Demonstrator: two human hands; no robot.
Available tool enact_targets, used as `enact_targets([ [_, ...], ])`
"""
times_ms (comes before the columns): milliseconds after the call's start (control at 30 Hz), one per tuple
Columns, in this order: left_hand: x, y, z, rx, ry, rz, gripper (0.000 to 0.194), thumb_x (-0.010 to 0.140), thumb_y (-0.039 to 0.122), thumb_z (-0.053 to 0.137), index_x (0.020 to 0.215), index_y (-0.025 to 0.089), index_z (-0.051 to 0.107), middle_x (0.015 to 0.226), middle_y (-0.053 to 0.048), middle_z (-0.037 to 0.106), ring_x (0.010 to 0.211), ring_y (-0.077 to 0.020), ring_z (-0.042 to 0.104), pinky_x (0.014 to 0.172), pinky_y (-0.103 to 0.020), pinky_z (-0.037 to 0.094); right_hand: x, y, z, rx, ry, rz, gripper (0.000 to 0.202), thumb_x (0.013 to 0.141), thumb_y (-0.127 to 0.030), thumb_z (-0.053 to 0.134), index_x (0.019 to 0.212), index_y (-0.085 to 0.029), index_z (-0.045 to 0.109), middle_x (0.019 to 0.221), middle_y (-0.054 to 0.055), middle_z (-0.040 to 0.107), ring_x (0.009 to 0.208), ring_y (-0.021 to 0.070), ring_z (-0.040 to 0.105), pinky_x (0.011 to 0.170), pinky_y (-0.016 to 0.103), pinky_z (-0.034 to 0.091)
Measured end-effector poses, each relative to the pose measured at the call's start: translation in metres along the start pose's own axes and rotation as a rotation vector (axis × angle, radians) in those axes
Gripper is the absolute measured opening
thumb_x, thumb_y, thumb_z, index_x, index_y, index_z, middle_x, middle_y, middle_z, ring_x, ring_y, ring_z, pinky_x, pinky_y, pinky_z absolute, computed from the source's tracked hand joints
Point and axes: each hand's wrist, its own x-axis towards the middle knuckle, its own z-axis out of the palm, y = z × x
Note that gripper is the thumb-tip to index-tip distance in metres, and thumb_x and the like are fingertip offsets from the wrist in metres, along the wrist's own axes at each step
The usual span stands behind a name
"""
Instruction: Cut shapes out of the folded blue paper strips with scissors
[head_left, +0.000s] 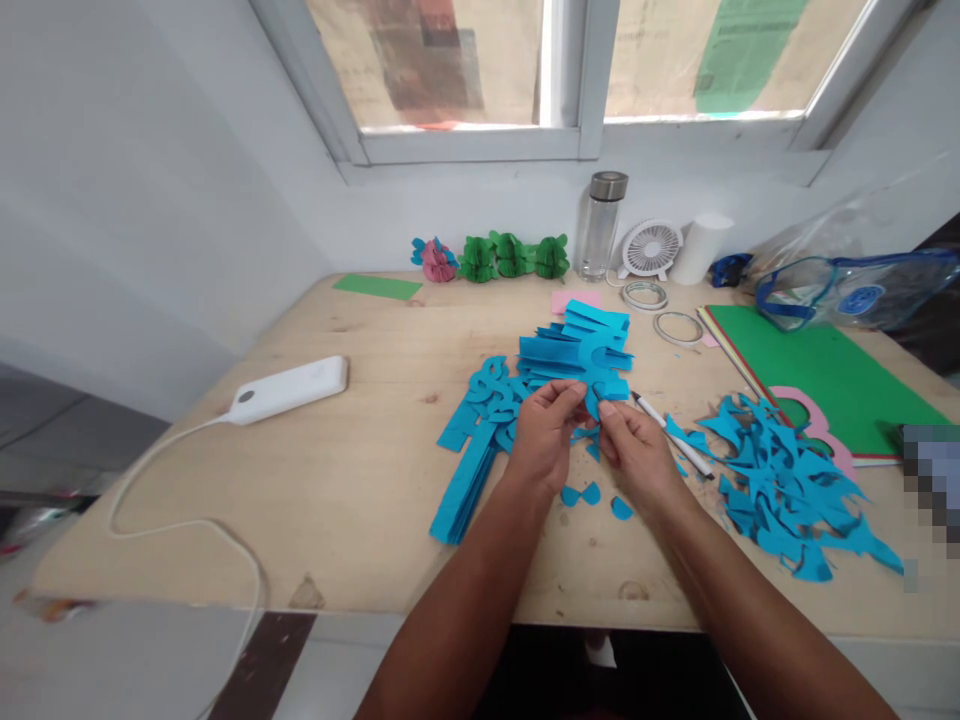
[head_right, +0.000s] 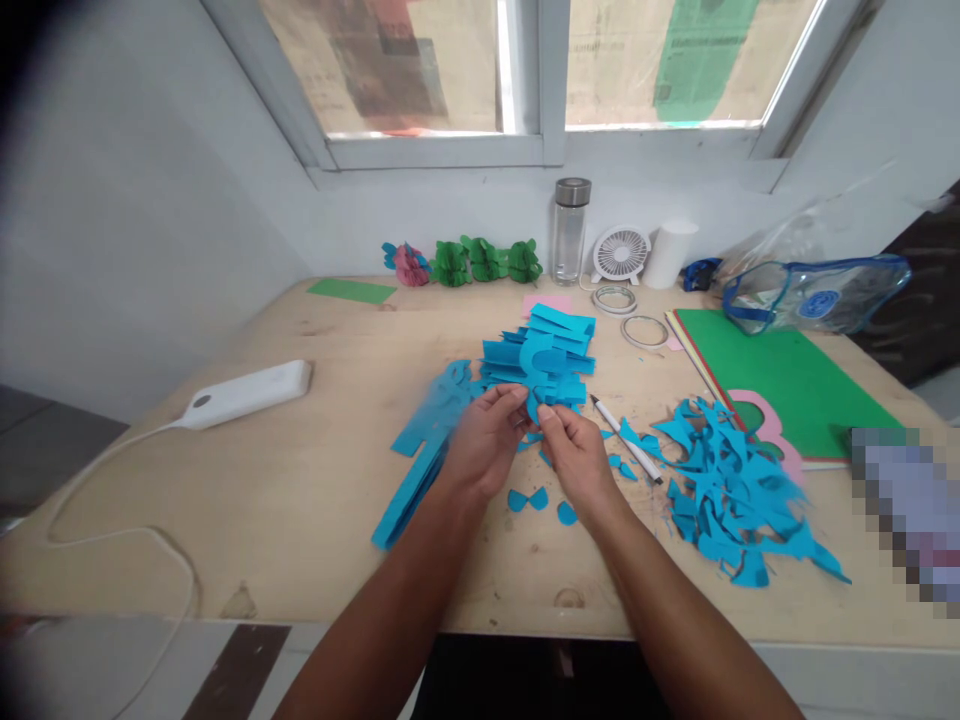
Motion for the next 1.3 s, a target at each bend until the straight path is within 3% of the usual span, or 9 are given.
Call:
enact_targets([
  [667,-0.004,-0.001,0.003,-0.004,0.026,0.041,0.024,0.058,0.028,0.079,0.066,0.015,0.06,0.059,0.002,0.056,0.053,-0.0087,0.05,0.056,-0.025,0.041,-0.001,-0.004,0.0,-0.005,0.001,0.016,0.047,0.081,-0.061,0.051,0.057,-0.02,0.046,0.043,-0.006,0.034,0.041,0.0093,0.027,0.04,0.024,0.021],
  [1067,-0.004,-0.002,0.001,-0.091,0.027,-0.053,0.023,0.057,0.024,0.078,0.065,0.015,0.058,0.064,0.003,0.059,0.061,-0.0092,0.054,0.062,-0.024,0.042,0.0,-0.003,0.0,-0.003,0.011,-0.011,0.051,0.082,-0.059,0.052,0.051,-0.021,0.041,0.044,-0.004,0.038,0.042,0.0093,0.032,0.042,0.024,0.026],
  [1300,-0.004,0.001,-0.001,-0.082,-0.049,-0.092,0.017,0.061,0.024,0.074,0.062,0.017,0.058,0.064,0.001,0.057,0.06,-0.0097,0.051,0.06,-0.024,0.04,-0.003,-0.011,-0.001,0.182,-0.099,0.184,0.046,0.078,-0.061,0.055,0.059,-0.02,0.046,0.041,-0.007,0.036,0.036,0.007,0.022,0.036,0.022,0.014],
])
